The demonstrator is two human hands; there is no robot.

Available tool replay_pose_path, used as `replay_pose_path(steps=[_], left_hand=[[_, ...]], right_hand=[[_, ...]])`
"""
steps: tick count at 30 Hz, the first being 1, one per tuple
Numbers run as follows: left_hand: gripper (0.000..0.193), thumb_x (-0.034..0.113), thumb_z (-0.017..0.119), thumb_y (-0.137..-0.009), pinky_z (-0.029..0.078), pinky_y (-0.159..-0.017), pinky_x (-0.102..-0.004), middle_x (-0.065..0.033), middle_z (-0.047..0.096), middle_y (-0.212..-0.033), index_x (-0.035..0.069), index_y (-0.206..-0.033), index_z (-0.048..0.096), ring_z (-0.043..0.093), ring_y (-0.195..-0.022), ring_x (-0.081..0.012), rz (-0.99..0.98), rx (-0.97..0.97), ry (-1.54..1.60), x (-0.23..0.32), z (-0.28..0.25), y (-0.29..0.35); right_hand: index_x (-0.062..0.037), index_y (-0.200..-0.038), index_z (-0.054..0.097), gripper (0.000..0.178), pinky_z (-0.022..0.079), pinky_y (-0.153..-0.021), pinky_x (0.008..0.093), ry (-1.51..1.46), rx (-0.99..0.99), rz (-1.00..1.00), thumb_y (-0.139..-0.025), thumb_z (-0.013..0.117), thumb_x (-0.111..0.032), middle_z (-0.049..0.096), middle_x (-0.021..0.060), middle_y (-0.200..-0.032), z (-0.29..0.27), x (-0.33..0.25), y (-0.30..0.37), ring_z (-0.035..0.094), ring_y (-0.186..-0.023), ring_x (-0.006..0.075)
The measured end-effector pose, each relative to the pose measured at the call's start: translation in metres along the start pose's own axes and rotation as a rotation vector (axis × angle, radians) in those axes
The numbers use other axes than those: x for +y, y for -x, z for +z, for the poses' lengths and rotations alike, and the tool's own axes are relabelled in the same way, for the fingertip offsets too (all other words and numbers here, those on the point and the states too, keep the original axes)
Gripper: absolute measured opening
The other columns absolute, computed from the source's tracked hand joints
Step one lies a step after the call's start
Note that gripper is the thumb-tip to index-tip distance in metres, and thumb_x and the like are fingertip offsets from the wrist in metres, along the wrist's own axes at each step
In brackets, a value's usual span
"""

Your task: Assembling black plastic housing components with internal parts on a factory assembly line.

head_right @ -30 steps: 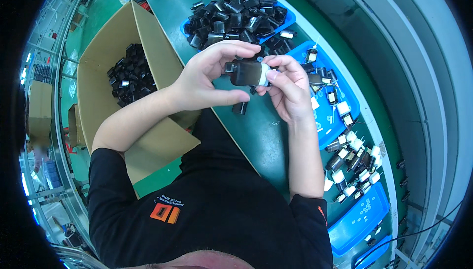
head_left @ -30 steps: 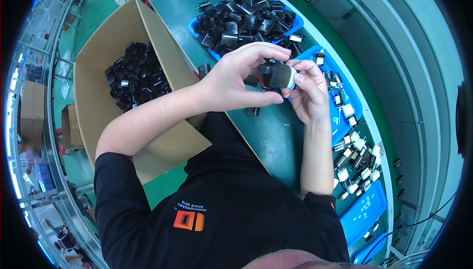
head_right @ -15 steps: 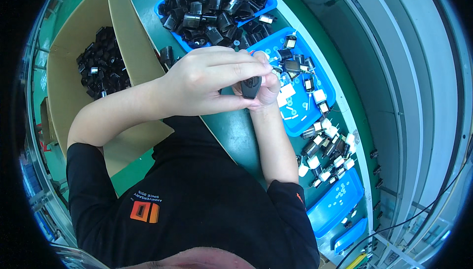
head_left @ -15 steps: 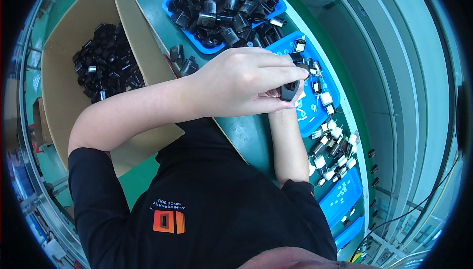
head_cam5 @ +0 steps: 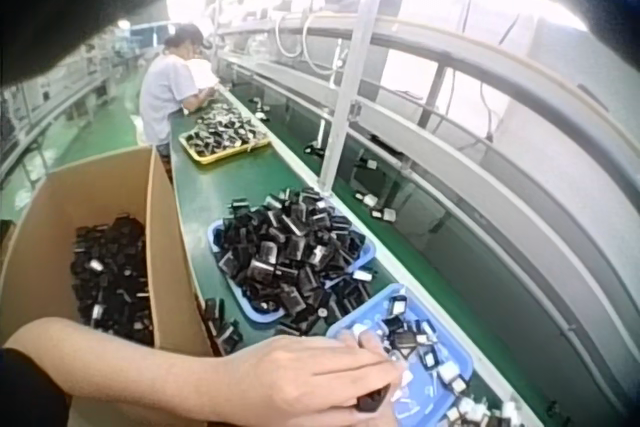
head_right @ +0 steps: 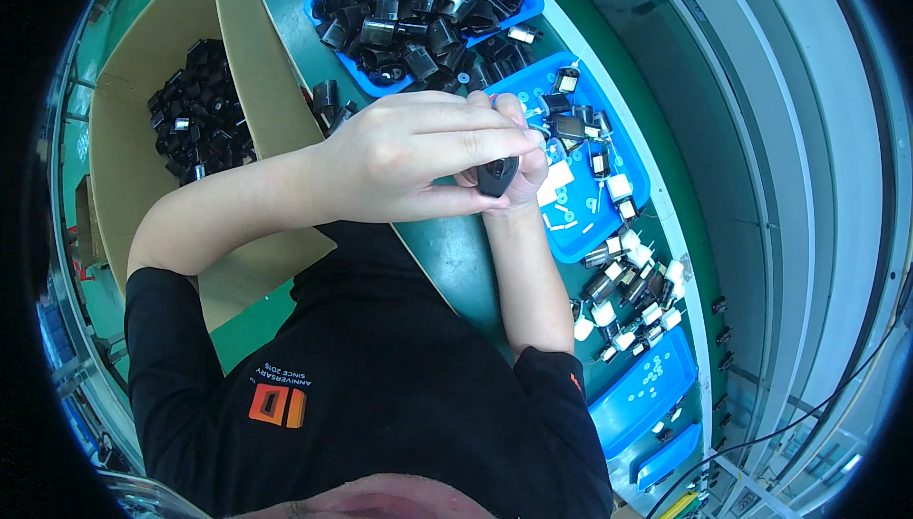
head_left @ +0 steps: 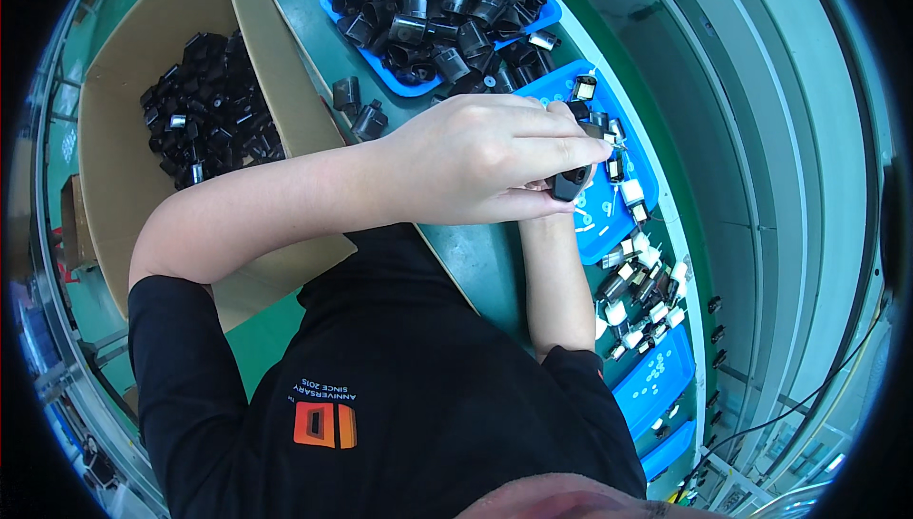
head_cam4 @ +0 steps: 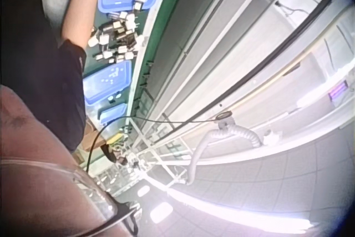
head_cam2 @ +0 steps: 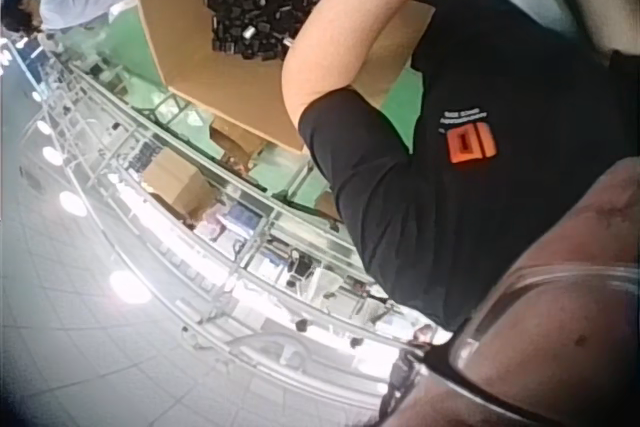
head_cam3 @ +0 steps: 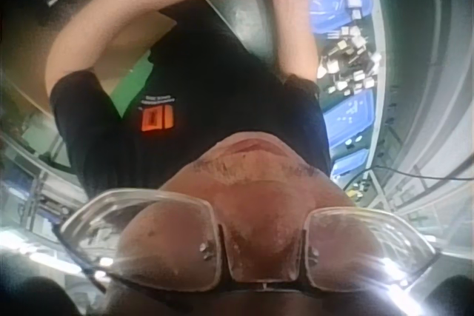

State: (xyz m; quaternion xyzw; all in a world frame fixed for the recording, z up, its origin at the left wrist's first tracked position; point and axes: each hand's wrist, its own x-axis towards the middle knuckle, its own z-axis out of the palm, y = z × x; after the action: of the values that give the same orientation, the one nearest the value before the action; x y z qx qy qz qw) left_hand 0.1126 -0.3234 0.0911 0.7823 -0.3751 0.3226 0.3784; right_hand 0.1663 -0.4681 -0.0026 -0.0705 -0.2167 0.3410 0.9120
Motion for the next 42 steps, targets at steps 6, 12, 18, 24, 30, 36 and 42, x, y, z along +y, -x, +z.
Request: replay_pose_path(steps=[6,12,18,24,30,36,42], left_hand=[[0.048,0.019,0.081,-0.071,0.055,-0.075,-0.0322,-0.0114,0.069,-0.096,0.004,-0.114,0.066,0.068,-0.088,-0.0238,-0.033,-0.036,0.061,0.000,0.000,0.000],[0.048,0.022,0.080,-0.073,0.055,-0.077,-0.0318,-0.0118,0.069,-0.097,0.003,-0.115,0.066,0.068,-0.089,-0.0245,-0.042,-0.044,0.064,-0.001,0.001,-0.002],[0.050,0.023,0.080,-0.073,0.055,-0.081,-0.0330,-0.0128,0.070,-0.101,0.004,-0.116,0.065,0.068,-0.095,-0.0258,-0.085,-0.072,0.057,-0.001,0.002,-0.001],[0.051,0.023,0.080,-0.073,0.055,-0.083,-0.0331,-0.0123,0.070,-0.103,0.005,-0.117,0.066,0.068,-0.096,-0.0255,-0.035,-0.013,0.029,-0.004,0.004,0.000],[0.054,0.023,0.081,-0.072,0.055,-0.081,-0.0318,-0.0118,0.070,-0.103,0.004,-0.120,0.065,0.068,-0.095,-0.0243,-0.023,0.011,-0.007,-0.003,0.006,0.002],[0.052,0.024,0.081,-0.072,0.055,-0.080,-0.0314,-0.0112,0.070,-0.103,0.005,-0.119,0.066,0.068,-0.093,-0.0239,-0.043,0.005,0.018,-0.002,0.006,0.000],[0.051,0.025,0.079,-0.073,0.055,-0.082,-0.0322,-0.0109,0.069,-0.103,0.005,-0.119,0.066,0.068,-0.095,-0.0245,-0.031,-0.011,-0.022,-0.001,0.008,0.000]], right_hand=[[-0.0179,-0.090,0.056,0.032,0.057,-0.066,0.0276,-0.027,-0.053,0.003,-0.073,0.081,-0.030,0.053,0.0026,-0.095,-0.007,0.002,0.001,0.060,-0.085,0.0156],[-0.0187,-0.089,0.057,0.033,0.056,-0.066,0.0271,-0.364,0.346,-0.102,-0.072,0.082,-0.031,0.053,0.0002,-0.093,0.010,0.016,0.011,0.059,-0.085,0.0148],[-0.0177,-0.090,0.057,0.034,0.056,-0.071,0.0287,-0.009,-0.007,-0.005,-0.071,0.083,-0.030,0.053,0.0006,-0.093,0.000,0.003,0.000,0.059,-0.086,0.0153],[-0.0172,-0.090,0.057,0.034,0.056,-0.071,0.0288,-0.192,0.226,-0.071,-0.071,0.083,-0.030,0.053,0.0011,-0.093,0.012,0.009,0.002,0.059,-0.086,0.0153],[-0.0165,-0.091,0.058,0.034,0.056,-0.072,0.0289,-0.414,0.511,-0.154,-0.071,0.082,-0.030,0.053,0.0016,-0.093,0.021,0.016,0.006,0.059,-0.086,0.0154],[-0.0160,-0.089,0.058,0.033,0.055,-0.070,0.0284,0.063,0.022,-0.024,-0.072,0.082,-0.030,0.054,0.0023,-0.093,0.003,-0.002,-0.001,0.059,-0.085,0.0150],[-0.0165,-0.089,0.058,0.035,0.054,-0.067,0.0267,0.052,-0.030,-0.072,-0.072,0.082,-0.036,0.054,0.0026,-0.092,-0.005,0.002,-0.001,0.058,-0.083,0.0143]])
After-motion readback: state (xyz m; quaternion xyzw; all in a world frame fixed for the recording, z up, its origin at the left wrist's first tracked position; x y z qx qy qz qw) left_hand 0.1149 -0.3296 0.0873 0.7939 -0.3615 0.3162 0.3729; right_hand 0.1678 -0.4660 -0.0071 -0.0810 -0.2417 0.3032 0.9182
